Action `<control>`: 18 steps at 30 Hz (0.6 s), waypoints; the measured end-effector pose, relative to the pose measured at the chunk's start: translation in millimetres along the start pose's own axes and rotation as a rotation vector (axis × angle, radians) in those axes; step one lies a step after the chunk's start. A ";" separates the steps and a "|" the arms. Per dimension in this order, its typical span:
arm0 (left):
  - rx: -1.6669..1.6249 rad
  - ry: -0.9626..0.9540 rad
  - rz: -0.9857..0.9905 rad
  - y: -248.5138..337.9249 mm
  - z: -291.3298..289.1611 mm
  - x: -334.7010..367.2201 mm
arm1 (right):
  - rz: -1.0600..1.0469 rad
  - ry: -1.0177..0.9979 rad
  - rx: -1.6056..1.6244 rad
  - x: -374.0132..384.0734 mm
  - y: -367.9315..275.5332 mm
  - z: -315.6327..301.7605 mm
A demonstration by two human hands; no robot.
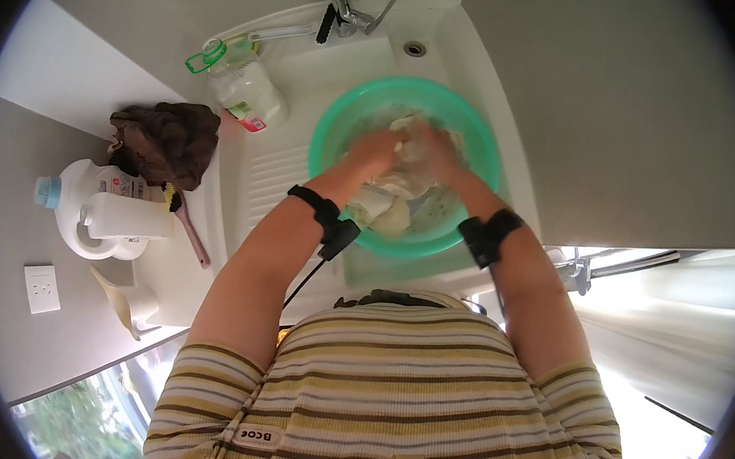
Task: The person is hand washing some clothes in a basin in the sink.
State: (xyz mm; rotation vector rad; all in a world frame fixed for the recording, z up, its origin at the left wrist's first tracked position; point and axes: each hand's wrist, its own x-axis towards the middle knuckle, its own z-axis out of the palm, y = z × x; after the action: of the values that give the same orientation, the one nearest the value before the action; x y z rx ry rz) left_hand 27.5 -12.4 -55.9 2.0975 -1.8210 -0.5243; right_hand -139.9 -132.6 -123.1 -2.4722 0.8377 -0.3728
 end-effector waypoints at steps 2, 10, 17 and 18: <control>-0.263 0.092 0.007 -5.1 -29.7 -1.9 | 0.156 0.029 0.425 2.4 -1.9 -10.3; -1.390 0.250 0.207 57.8 -138.2 -16.6 | 0.499 -0.365 1.906 -29.4 -54.0 -44.0; -1.229 0.382 0.001 13.8 -152.9 -27.5 | 0.157 -0.061 0.859 -28.6 -67.5 -91.1; -1.072 0.288 -0.061 4.5 -154.0 -35.8 | 0.239 -0.055 0.911 -28.7 -70.3 -112.9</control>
State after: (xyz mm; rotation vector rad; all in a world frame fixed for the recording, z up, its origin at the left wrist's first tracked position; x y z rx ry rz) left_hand 91.3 21.8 84.8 1.3659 -0.9427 -0.8945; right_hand -173.0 -108.0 6.6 -1.5191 0.7094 -0.4649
